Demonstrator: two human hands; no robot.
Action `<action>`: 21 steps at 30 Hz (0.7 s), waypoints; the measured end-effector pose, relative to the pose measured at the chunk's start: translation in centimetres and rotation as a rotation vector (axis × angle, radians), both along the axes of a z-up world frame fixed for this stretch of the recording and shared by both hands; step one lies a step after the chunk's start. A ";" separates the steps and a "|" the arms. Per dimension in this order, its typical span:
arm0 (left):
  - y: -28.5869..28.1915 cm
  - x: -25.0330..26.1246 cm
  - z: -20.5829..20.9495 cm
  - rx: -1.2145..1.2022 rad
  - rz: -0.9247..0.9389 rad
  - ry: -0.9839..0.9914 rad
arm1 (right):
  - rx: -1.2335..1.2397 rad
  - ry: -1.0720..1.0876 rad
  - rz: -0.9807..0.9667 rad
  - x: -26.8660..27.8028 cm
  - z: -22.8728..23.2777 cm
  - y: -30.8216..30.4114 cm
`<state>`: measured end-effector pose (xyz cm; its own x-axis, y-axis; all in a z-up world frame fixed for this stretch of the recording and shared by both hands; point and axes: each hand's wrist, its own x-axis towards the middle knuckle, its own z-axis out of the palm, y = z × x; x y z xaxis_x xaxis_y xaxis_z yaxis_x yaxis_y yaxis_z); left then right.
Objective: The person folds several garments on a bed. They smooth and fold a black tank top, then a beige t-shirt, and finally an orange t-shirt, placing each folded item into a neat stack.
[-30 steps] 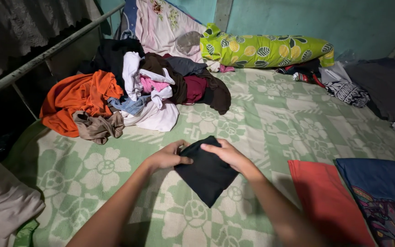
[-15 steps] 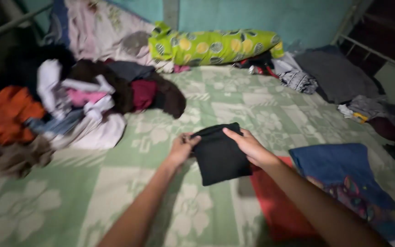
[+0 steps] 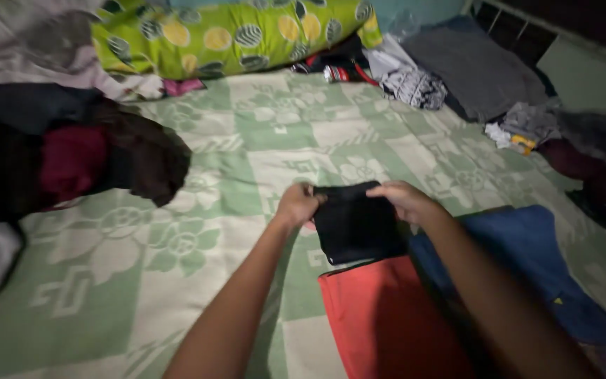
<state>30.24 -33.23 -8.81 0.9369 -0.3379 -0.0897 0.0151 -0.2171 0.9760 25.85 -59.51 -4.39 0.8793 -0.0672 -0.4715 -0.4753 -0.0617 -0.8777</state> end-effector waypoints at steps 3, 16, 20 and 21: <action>-0.8 1.6 0.4 -0.076 0.004 0.070 | 0.069 -0.222 0.000 1.3 -3.1 -1.7; 0.8 1.1 4.2 0.448 0.041 -0.271 | -0.752 -0.357 -0.012 3.6 -3.1 0.1; 0.1 -0.6 4.4 0.715 0.168 -0.445 | -1.010 -0.489 -0.136 3.0 -3.2 0.7; -0.4 -1.6 4.5 0.830 0.241 -0.589 | -1.126 -0.603 -0.213 3.0 -3.1 1.1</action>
<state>28.64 -33.64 -4.28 0.9421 -0.1778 0.2843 -0.2827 -0.8771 0.3883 28.81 -58.41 -7.53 0.8548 -0.3299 0.4005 -0.1168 -0.8744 -0.4710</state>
